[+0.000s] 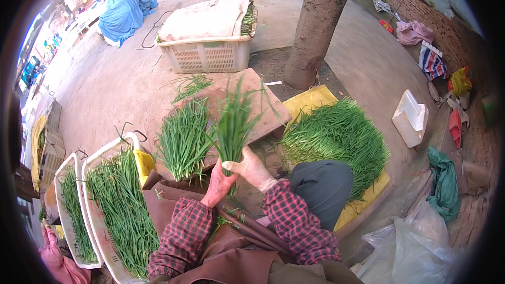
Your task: The person sorts bunches of green leeks by hand, removing outer layers and dead leaves before placing them into a white plastic crate.
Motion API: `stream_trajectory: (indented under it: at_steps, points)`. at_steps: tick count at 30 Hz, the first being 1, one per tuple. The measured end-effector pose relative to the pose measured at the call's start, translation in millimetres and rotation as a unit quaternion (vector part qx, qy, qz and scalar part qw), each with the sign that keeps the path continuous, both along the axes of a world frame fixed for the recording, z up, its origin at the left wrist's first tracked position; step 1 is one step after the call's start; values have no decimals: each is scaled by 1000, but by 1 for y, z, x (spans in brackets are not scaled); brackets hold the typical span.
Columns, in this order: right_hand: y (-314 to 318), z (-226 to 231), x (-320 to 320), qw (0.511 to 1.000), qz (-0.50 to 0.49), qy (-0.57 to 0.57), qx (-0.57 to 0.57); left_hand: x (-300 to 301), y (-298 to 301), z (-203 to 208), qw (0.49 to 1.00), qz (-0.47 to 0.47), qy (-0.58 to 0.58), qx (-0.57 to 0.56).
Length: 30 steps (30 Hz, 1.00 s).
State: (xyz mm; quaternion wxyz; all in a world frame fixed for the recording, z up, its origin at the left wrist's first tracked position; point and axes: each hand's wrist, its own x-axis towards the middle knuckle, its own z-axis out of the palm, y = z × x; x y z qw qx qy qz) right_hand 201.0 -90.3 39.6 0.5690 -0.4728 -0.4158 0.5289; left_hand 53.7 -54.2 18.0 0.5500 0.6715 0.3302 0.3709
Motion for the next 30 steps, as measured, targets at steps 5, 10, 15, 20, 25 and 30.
stream_trajectory:
  at_steps: [5,10,15,20,25,30]
  points:
    - [11,31,-28,988,-147,-38,14,2,4,-13,970,20,172,174]
    - [33,37,-24,967,-236,-97,25,2,18,27,961,-6,189,203]
    - [57,55,12,980,-157,-100,73,-15,63,65,997,-23,35,57]
    - [98,71,29,986,-83,-117,85,21,115,143,994,-68,-31,85]
    - [137,9,64,963,-40,-250,96,59,135,121,994,-65,-83,-24]
    - [148,-5,72,929,39,-361,-74,77,147,64,999,-21,-26,9]
